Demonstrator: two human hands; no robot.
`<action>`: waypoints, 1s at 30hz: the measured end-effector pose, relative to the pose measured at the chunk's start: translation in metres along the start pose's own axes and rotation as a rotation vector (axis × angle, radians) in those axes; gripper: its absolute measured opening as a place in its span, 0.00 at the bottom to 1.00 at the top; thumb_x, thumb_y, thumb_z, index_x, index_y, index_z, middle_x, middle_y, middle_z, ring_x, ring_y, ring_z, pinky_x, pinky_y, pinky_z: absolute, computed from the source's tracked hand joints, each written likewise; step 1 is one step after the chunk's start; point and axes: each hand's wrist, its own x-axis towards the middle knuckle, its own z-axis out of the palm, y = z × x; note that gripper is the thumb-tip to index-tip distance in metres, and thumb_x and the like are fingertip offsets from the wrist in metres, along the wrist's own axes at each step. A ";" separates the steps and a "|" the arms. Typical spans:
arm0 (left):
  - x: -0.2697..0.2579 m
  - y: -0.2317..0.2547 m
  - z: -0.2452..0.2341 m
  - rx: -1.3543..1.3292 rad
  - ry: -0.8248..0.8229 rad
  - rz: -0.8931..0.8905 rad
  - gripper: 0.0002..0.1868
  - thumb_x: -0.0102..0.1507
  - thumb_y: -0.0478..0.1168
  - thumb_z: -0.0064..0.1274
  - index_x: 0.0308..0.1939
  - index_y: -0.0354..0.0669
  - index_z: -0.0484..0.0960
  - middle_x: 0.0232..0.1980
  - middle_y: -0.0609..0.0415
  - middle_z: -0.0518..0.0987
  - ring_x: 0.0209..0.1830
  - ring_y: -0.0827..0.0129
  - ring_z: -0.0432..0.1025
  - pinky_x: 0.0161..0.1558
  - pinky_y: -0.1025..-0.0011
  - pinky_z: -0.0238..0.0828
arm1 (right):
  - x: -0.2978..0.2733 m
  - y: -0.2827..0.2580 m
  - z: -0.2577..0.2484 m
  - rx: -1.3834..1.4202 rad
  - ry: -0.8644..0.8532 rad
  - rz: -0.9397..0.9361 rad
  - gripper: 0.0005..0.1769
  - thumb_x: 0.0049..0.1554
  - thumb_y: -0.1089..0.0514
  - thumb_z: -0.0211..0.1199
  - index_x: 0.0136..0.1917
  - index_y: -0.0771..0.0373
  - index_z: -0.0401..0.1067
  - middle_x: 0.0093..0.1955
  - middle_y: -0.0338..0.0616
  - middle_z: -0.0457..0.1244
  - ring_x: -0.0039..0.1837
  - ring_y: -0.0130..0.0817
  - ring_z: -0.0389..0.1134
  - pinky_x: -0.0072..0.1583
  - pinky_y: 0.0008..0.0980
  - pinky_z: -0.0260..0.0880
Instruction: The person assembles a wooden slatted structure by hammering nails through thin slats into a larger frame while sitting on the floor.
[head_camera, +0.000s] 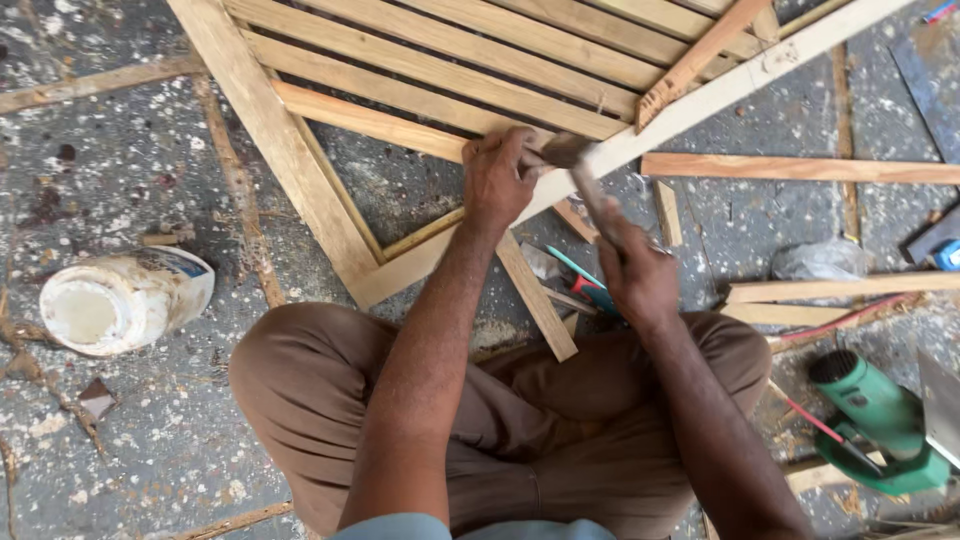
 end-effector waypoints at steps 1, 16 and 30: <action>0.002 0.001 -0.001 -0.008 0.001 -0.001 0.26 0.55 0.34 0.68 0.55 0.48 0.74 0.36 0.61 0.87 0.53 0.65 0.75 0.60 0.50 0.56 | 0.008 -0.001 0.000 -0.087 -0.068 0.051 0.22 0.65 0.53 0.63 0.72 0.44 0.69 0.50 0.51 0.72 0.37 0.49 0.74 0.40 0.47 0.75; 0.007 -0.010 -0.007 0.016 -0.071 -0.058 0.19 0.58 0.37 0.67 0.52 0.51 0.82 0.49 0.57 0.82 0.51 0.65 0.74 0.63 0.56 0.61 | -0.001 -0.014 -0.018 0.240 0.220 -0.080 0.27 0.63 0.60 0.64 0.75 0.59 0.66 0.59 0.56 0.71 0.43 0.39 0.77 0.43 0.38 0.77; 0.006 -0.005 -0.031 0.219 -0.122 -0.029 0.04 0.60 0.43 0.66 0.39 0.55 0.90 0.46 0.61 0.76 0.50 0.64 0.63 0.57 0.60 0.61 | 0.016 -0.010 -0.029 0.108 0.241 -0.265 0.28 0.65 0.57 0.66 0.76 0.54 0.64 0.52 0.59 0.71 0.44 0.43 0.76 0.42 0.38 0.80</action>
